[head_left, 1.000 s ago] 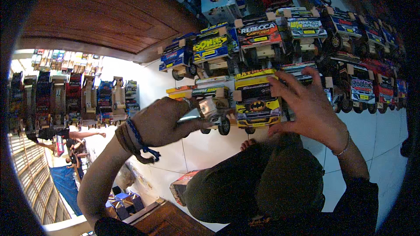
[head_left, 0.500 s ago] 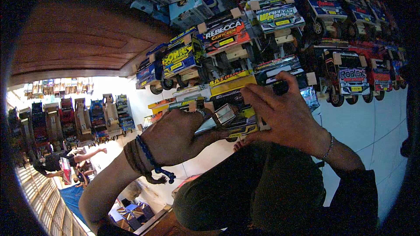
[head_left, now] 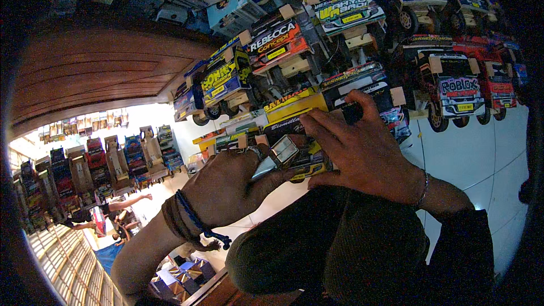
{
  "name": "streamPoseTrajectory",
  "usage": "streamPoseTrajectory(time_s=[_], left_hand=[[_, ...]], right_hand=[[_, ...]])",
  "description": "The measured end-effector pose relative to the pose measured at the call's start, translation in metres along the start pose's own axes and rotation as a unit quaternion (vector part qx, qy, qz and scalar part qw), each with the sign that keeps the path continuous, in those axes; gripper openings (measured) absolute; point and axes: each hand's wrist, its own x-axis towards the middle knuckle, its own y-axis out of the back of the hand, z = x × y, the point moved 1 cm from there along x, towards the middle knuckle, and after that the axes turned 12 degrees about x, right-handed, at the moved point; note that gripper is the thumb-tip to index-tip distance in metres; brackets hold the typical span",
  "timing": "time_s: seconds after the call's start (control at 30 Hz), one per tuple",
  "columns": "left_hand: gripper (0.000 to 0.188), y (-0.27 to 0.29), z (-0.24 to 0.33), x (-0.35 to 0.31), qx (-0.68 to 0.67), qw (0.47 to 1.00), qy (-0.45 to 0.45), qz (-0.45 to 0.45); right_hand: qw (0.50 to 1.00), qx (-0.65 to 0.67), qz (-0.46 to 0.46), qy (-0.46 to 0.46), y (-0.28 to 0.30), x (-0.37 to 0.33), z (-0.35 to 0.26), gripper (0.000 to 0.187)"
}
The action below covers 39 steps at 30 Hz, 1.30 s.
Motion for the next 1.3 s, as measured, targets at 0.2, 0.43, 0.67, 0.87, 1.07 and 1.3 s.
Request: streamPoseTrajectory(time_s=[0.2,0.43,0.67,0.87,1.07,1.3], left_hand=[[0.043,-0.006,0.006,-0.001,0.014,0.999,0.037,-0.023],[0.042,-0.016,0.011,-0.003,-0.012,0.997,0.062,0.036],[0.052,-0.038,0.016,-0.002,-0.016,0.986,0.126,0.112],[0.052,-0.044,0.017,-0.005,-0.004,0.985,0.140,0.103],[0.049,-0.030,0.007,-0.032,0.064,0.990,-0.004,0.123],[0.048,0.001,-0.023,-0.068,0.103,0.990,0.074,0.060]], right_hand=[[1.000,0.001,-0.005,-0.002,0.000,0.000,0.002,0.096],[1.000,-0.017,0.000,-0.009,0.000,0.001,0.002,0.098],[0.999,0.019,-0.009,-0.036,-0.001,0.000,0.003,0.100],[0.999,0.019,-0.021,-0.030,0.001,-0.001,0.000,0.101],[1.000,-0.028,0.009,0.003,0.005,0.000,-0.004,0.108],[0.995,0.031,-0.075,0.053,-0.002,0.032,-0.018,0.113]])
